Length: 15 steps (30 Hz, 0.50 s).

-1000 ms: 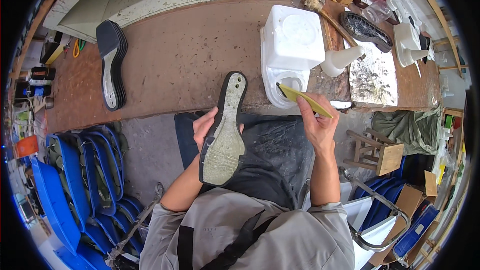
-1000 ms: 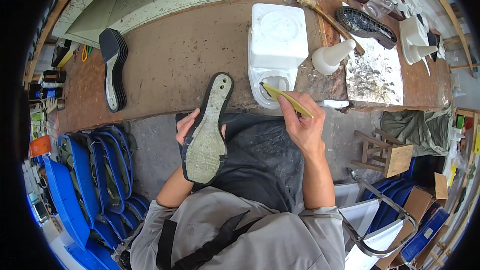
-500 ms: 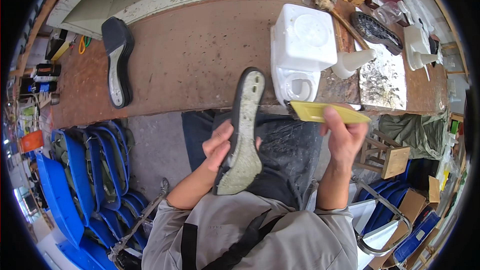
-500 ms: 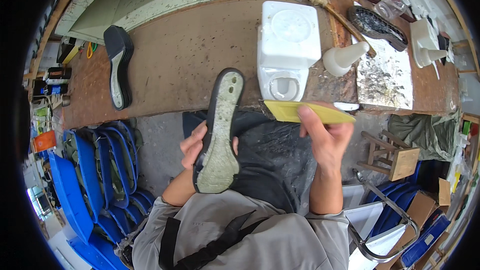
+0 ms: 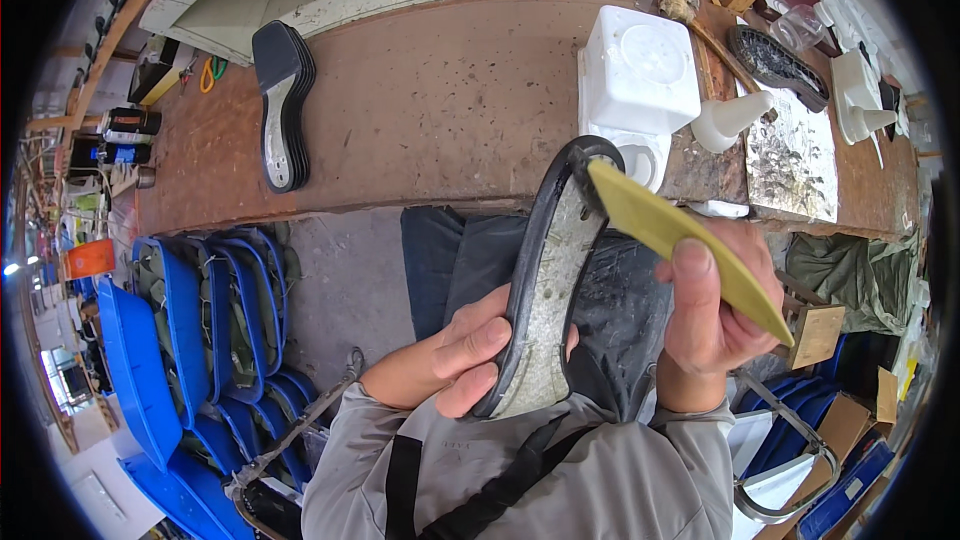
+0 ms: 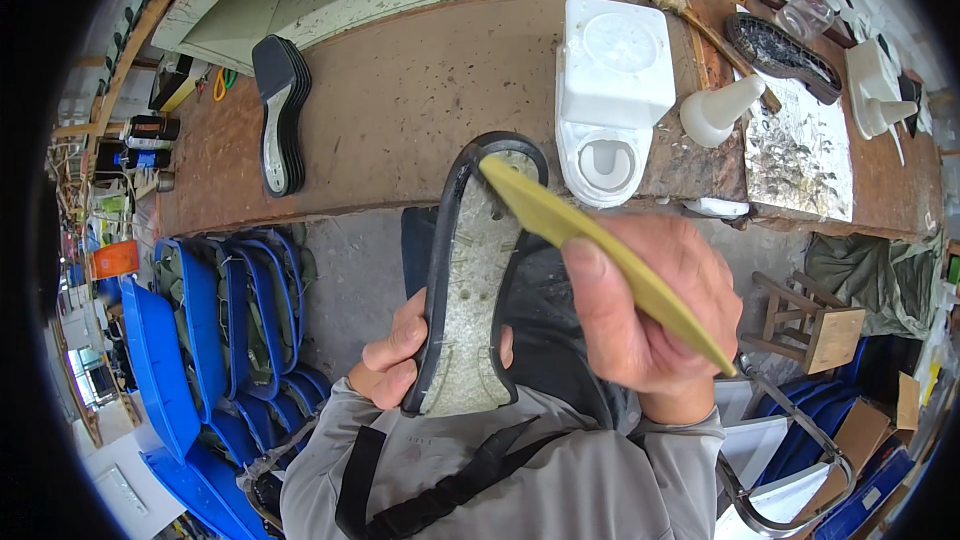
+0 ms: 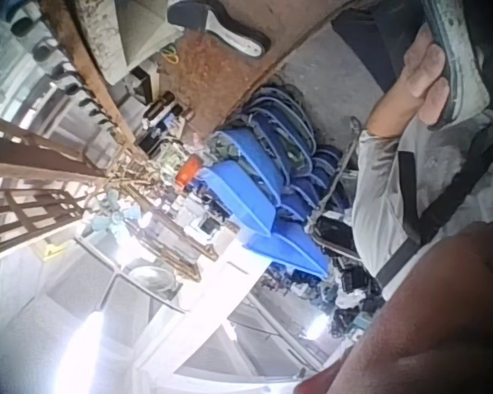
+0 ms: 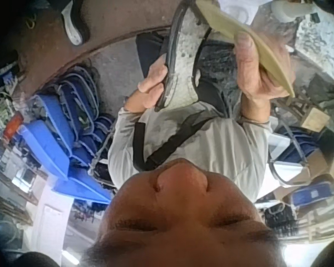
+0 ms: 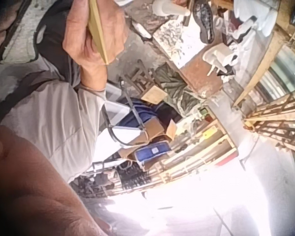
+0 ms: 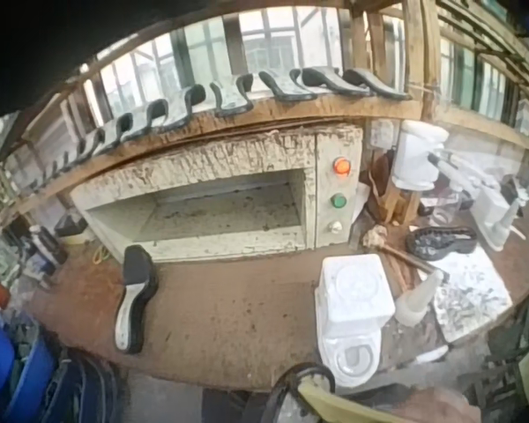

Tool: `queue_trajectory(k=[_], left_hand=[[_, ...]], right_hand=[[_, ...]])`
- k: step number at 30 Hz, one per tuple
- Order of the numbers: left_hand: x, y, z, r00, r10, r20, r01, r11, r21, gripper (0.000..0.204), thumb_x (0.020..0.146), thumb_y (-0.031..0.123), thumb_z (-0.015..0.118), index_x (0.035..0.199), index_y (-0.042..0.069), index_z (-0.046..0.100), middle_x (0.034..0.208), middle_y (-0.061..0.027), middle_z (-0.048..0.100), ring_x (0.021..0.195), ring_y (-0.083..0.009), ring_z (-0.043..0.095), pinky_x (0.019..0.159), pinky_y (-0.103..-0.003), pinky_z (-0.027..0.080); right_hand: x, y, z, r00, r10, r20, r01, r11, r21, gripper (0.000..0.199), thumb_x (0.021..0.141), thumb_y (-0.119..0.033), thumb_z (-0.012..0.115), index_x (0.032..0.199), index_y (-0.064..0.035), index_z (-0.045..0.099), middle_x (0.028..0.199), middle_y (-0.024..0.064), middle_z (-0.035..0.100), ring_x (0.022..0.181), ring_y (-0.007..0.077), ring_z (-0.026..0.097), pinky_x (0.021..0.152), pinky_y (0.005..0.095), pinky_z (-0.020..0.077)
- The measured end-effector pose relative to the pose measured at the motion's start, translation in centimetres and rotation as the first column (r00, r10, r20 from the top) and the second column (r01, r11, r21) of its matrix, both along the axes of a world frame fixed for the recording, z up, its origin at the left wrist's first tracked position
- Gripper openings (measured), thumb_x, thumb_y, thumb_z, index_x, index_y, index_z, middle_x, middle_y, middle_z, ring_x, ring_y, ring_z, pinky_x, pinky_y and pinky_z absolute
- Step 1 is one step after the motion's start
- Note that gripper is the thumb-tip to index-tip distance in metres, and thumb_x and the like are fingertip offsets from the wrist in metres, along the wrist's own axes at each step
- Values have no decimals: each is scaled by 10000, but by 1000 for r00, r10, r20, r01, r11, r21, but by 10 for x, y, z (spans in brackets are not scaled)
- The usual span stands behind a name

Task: Apply adhesive to the edges and surface of shoe soles using a yellow spatula-like tool.

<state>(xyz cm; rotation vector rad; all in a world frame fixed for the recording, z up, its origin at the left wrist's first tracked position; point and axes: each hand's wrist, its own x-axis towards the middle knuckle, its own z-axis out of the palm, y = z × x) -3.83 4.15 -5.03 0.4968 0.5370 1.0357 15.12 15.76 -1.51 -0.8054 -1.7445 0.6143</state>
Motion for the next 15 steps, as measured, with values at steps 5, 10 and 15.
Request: queue_trajectory(k=[5,10,15], left_hand=[[5,-13,17,996,76,-38,-82,974,-211,721,858,412,567,1357,-47,322,1136,-263,546,1014,-305,568,871,-385,457],[7,-13,11,994,113,15,-113,992,50,691,876,375,522,1351,-80,306,1153,-245,538,1013,-283,567,867,-373,467],[5,-17,8,996,84,-6,-82,985,154,640,938,430,463,1321,-66,332,1158,-180,538,1023,-218,560,873,-328,480]], right_hand=[[4,-14,8,991,128,-50,-127,992,15,124,714,53,705,828,77,662,688,153,657,533,213,619,489,285,476],[6,-27,9,973,206,-103,-209,978,-19,142,700,30,718,816,88,661,657,152,642,503,215,616,461,280,468],[9,-38,7,951,252,-179,-259,966,-18,160,691,5,726,810,89,661,644,148,640,468,208,604,429,276,462]])
